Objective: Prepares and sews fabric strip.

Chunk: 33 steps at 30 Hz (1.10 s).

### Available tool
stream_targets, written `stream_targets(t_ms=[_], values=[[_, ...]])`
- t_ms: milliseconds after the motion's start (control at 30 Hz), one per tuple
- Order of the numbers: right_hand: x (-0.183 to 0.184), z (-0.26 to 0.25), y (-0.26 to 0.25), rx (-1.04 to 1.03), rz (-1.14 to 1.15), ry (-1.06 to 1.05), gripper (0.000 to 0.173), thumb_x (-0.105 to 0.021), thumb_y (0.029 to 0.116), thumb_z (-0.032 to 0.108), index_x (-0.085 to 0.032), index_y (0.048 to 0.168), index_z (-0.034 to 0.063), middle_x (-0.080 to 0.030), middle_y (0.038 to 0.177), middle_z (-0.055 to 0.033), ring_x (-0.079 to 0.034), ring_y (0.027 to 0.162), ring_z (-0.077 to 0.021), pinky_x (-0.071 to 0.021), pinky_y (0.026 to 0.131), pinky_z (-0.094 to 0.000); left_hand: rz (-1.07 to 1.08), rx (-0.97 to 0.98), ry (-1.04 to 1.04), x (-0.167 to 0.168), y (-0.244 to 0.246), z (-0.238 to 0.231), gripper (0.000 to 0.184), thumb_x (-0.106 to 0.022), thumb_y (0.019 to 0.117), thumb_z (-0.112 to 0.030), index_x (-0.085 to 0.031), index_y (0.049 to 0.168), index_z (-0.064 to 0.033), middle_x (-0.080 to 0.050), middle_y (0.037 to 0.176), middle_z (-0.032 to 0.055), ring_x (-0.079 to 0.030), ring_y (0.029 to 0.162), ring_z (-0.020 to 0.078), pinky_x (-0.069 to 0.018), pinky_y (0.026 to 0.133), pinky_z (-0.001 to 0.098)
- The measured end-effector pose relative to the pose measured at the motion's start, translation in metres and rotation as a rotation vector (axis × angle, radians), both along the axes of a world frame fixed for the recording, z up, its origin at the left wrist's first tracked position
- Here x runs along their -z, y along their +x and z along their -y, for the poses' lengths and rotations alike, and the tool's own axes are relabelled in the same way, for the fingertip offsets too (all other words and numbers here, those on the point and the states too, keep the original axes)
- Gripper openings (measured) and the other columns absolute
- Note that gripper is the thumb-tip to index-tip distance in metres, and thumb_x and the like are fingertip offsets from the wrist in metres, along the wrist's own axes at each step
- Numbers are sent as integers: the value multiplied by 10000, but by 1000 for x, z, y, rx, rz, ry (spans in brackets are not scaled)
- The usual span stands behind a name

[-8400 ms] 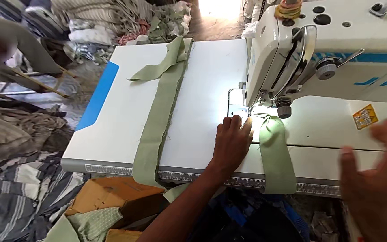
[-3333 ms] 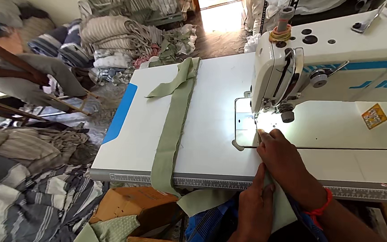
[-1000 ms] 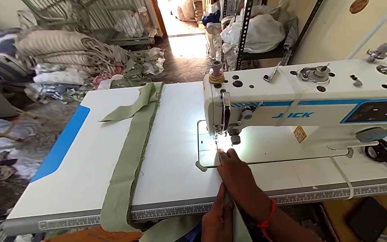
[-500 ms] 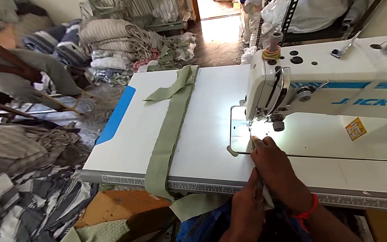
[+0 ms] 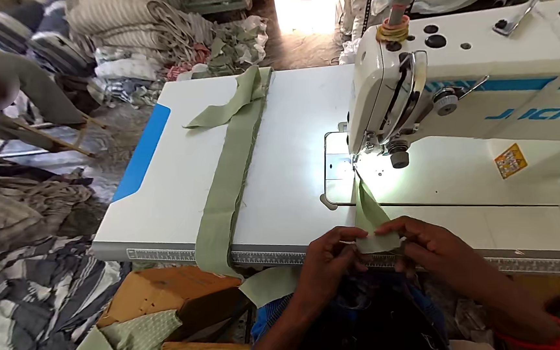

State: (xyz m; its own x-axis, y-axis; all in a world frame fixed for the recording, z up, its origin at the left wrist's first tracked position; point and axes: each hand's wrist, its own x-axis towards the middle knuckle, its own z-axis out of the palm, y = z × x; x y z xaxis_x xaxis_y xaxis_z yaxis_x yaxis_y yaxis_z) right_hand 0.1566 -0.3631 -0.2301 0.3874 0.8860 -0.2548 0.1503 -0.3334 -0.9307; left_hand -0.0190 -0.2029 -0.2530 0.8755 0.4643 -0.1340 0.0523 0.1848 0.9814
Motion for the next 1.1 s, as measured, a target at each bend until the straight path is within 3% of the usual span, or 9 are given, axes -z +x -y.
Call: stream_targets(t_ms=[233, 333, 400, 500, 667, 767, 867, 1000, 1100], values=[[10, -10, -23, 336, -70, 95, 126, -690, 989, 206, -644, 1030, 96, -738, 855, -79, -669, 567, -195, -581, 492, -297, -21, -128, -41, -3, 4, 6, 137, -596, 1032, -112, -641, 1099, -2, -720, 929, 168, -732, 706, 237, -648, 666, 351], [22, -16, -23, 217, 307, 205, 191, -604, 1033, 260, -659, 1207, 207, -687, 826, 45, -585, 547, -72, -499, 454, -232, -22, -225, -216, -6, 12, 3, 95, -631, 1003, -76, -598, 1052, -2, -704, 866, 160, -682, 634, 175, -585, 579, 276], [30, -21, -20, 107, 524, 334, 345, -525, 1026, 196, -707, 1314, 248, -601, 871, 80, -536, 651, -7, -473, 534, -183, 59, -245, -450, -6, 16, 1, 131, -549, 1019, -55, -533, 1149, -65, -647, 844, 94, -629, 636, 116, -532, 566, 224], [27, -26, -18, 61, 577, 407, 390, -518, 995, 138, -735, 1294, 260, -580, 883, 88, -532, 703, 26, -470, 578, -131, 158, -215, -625, -4, 21, -2, 312, -423, 1048, -192, -498, 1344, -126, -656, 859, 77, -632, 628, 87, -526, 556, 193], [17, -17, -14, 83, 481, 248, 312, -540, 981, 159, -744, 1211, 214, -565, 796, 101, -492, 592, 8, -434, 489, -161, -26, -89, -356, -18, 26, -5, 643, -619, 1006, -55, -304, 1544, -213, -680, 994, 169, -713, 678, 231, -633, 634, 346], [-5, -15, -22, 233, 207, -41, 381, -576, 1031, 208, -548, 1409, 238, -590, 726, 6, -542, 497, -135, -489, 429, -303, -52, -34, -335, -20, 27, -5, 487, -649, 967, 11, -488, 1409, -114, -669, 953, 173, -720, 716, 249, -645, 701, 391], [-7, -14, -29, 322, 283, -25, 131, -594, 1043, 244, -632, 1117, 143, -666, 696, 10, -608, 486, -125, -541, 426, -301, -89, 13, -355, -22, 30, -3, 139, -640, 971, 4, -673, 1106, 8, -675, 950, 142, -683, 729, 182, -616, 718, 328], [18, -13, -44, 286, 829, 193, 144, -594, 981, 208, -623, 1079, 107, -630, 743, 34, -609, 587, -82, -523, 490, -273, -126, -16, -373, -25, 28, 1, 181, -604, 995, -2, -714, 1129, 49, -709, 907, 166, -688, 709, 174, -606, 699, 302], [23, -14, -51, 284, 829, 233, 194, -584, 1000, 248, -668, 1078, 92, -643, 876, 3, -644, 733, -89, -573, 620, -263, -140, -38, -233, -25, 25, 7, 223, -634, 976, 8, -699, 1190, 13, -711, 944, 160, -706, 738, 205, -625, 711, 342]])
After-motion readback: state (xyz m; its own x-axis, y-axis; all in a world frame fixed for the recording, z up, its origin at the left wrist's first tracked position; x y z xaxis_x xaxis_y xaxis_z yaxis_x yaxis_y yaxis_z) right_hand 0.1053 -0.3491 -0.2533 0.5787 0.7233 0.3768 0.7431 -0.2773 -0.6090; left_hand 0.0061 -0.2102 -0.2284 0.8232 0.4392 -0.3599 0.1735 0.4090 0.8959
